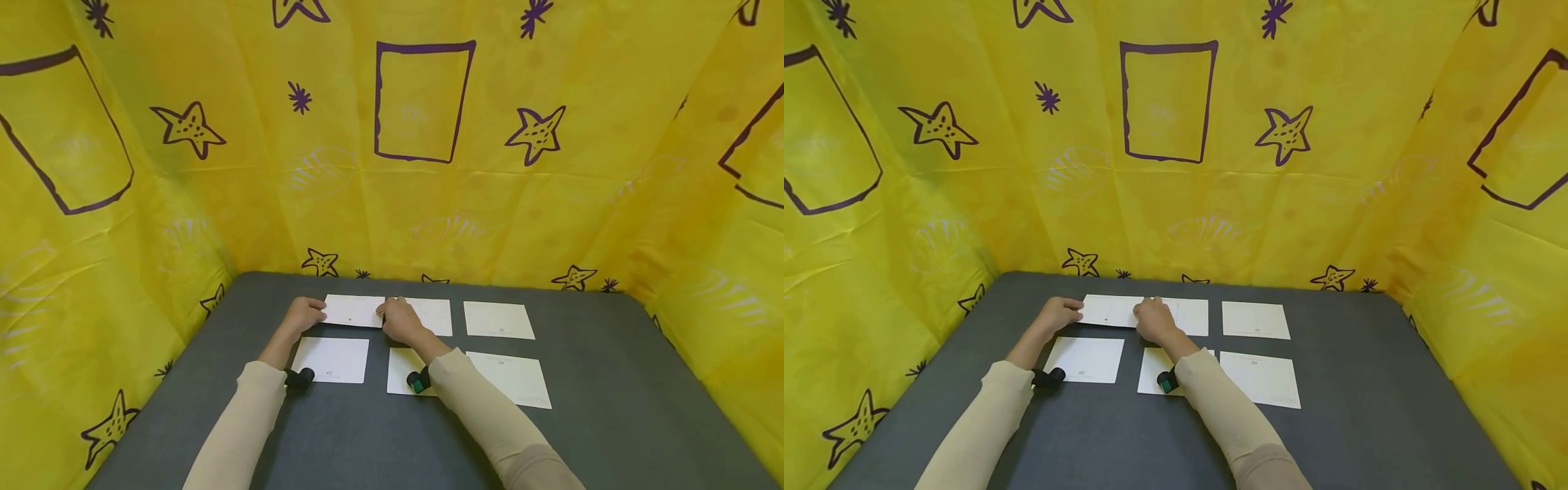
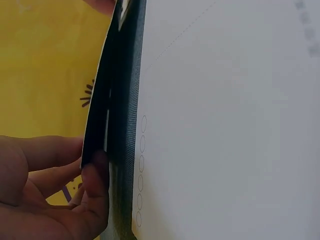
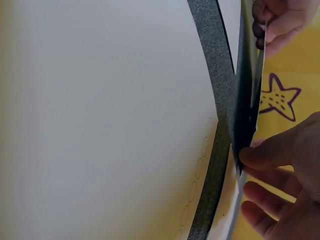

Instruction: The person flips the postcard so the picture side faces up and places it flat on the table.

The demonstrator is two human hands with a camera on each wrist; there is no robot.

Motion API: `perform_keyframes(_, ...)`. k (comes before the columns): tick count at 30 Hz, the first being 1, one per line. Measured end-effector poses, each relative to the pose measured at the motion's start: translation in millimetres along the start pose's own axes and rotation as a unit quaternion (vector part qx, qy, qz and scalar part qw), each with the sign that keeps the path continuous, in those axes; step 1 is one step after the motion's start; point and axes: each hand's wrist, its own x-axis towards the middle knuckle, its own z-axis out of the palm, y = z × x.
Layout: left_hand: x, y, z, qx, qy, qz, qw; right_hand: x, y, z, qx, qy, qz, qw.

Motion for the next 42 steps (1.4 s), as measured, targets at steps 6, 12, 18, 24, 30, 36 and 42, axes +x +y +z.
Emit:
perform_keyframes(6,-3.6,-3.7,-6.4,-0.047,-0.012,-0.019,0.9987,-1.4,0.7,-0.5,-0.022,0.000,-0.013,1.000)
perform_keyframes(12,-4.2,-5.2,-11.8,-0.056,-0.011,-0.027,0.9980,1.0,4.2,1.9,0.010,0.007,-0.009,1.000)
perform_keyframes(18,-5.4,-7.7,-15.0,-0.046,-0.014,-0.053,0.9974,-0.3,6.6,0.5,0.053,0.018,-0.010,0.998)
perform_keyframes(24,-7.9,-14.4,-15.9,-0.028,-0.025,-0.032,0.9988,-2.2,7.8,0.4,0.079,0.031,-0.017,0.996)
perform_keyframes(30,-6.8,-19.3,-16.7,-0.019,-0.037,0.006,0.9991,-2.7,10.3,-3.5,0.096,0.040,-0.016,0.994)
perform_keyframes(36,-4.4,-23.6,-16.6,-0.027,-0.043,0.050,0.9975,-2.2,14.8,-5.9,0.117,0.052,0.004,0.992)
perform_keyframes(42,-4.3,-22.7,-14.2,-0.035,-0.036,0.068,0.9965,-1.4,17.5,-4.8,0.145,0.070,0.012,0.987)
